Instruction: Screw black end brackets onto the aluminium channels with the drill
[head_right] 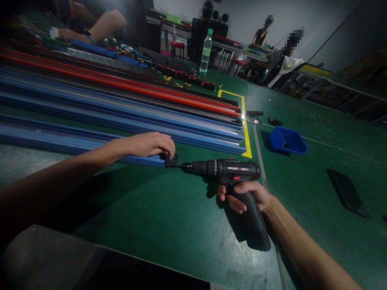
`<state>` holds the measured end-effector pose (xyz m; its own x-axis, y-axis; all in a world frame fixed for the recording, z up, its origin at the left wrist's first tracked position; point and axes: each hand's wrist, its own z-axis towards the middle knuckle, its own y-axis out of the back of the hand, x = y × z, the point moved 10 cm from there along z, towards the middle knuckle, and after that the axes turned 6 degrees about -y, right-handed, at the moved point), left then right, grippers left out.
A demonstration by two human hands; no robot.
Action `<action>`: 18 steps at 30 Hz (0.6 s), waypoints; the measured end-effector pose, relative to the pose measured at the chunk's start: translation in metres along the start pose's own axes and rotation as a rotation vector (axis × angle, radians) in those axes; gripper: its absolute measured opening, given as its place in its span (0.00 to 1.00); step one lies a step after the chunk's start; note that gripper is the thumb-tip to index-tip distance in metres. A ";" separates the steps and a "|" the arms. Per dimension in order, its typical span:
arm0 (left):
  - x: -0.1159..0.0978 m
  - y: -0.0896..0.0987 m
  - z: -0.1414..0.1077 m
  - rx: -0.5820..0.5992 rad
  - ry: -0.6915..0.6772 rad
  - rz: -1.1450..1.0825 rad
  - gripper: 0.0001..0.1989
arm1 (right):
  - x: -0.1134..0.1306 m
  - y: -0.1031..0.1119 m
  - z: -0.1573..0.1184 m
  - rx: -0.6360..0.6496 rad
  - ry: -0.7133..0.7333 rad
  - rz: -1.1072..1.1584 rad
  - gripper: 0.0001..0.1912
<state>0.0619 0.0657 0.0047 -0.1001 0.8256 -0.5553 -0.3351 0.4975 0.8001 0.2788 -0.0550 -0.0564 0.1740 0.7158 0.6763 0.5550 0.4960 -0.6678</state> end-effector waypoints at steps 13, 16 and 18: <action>0.001 0.000 -0.001 -0.001 -0.007 0.024 0.12 | -0.001 0.007 0.000 -0.048 0.009 -0.024 0.18; 0.001 -0.001 -0.001 0.008 -0.003 0.035 0.11 | 0.001 0.003 0.001 -0.039 0.013 -0.031 0.18; 0.001 -0.001 -0.001 0.008 -0.002 0.046 0.11 | 0.001 0.002 0.001 -0.033 0.013 -0.034 0.18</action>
<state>0.0610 0.0657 0.0033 -0.1129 0.8482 -0.5175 -0.3228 0.4612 0.8265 0.2792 -0.0526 -0.0574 0.1651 0.6920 0.7028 0.5874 0.5034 -0.6336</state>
